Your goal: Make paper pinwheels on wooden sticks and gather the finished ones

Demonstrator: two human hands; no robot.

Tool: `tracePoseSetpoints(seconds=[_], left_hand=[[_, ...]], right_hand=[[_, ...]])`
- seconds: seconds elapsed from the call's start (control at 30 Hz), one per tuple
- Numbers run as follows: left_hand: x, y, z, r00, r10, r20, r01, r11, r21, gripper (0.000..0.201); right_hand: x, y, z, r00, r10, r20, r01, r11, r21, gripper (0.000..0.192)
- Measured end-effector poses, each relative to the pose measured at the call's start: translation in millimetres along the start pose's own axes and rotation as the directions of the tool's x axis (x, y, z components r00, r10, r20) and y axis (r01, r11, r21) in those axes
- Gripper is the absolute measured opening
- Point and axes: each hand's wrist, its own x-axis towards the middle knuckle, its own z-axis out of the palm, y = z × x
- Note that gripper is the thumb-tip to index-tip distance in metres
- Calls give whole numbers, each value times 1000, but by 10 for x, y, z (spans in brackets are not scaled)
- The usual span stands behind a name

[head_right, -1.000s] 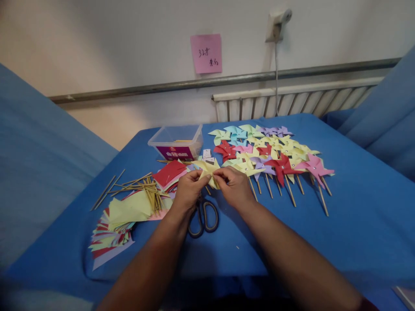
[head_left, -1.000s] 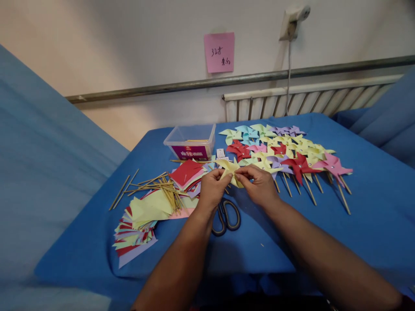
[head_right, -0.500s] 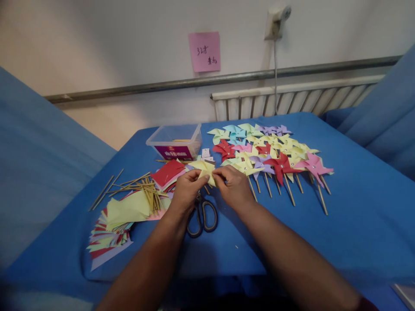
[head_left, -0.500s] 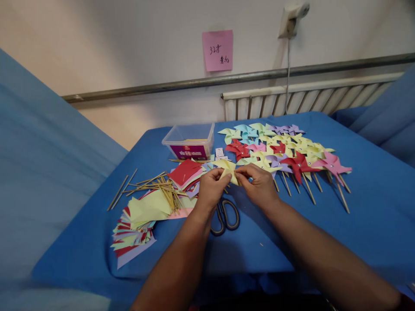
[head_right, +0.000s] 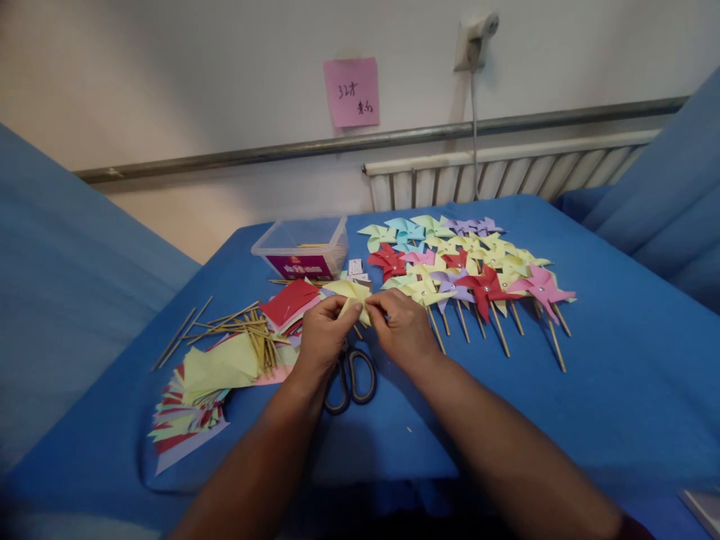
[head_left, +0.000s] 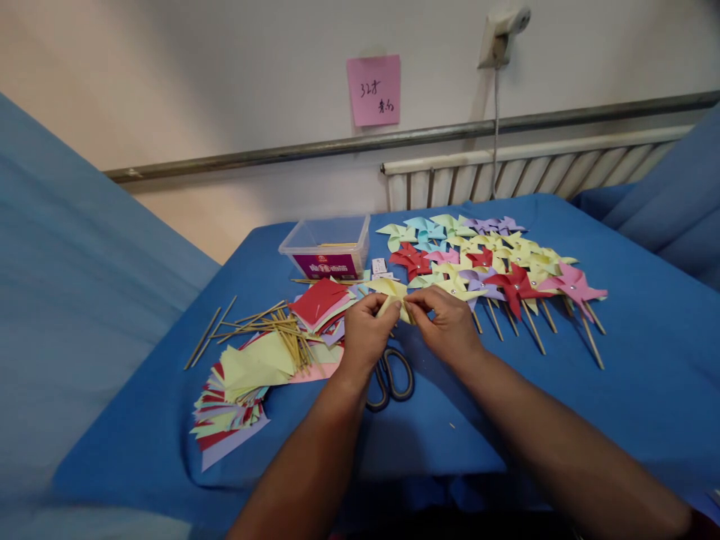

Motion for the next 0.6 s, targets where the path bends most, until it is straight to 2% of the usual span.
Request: tracePoseSetpoints(seconds=[0.17, 0.47, 0.6], left_hand=[[-15, 19, 10, 1000, 5, -22, -5, 1000, -4, 17], [-49, 47, 5, 995, 94, -11, -92, 985, 144, 16], [-58, 51, 12, 994, 104, -26, -99, 983, 155, 15]], right_hand=[[-3, -20, -6, 1000, -31, -6, 31, 1000, 1, 15], [-3, -7, 12, 997, -61, -47, 61, 998, 6, 12], [-5, -10, 14, 995, -78, -56, 79, 997, 6, 12]])
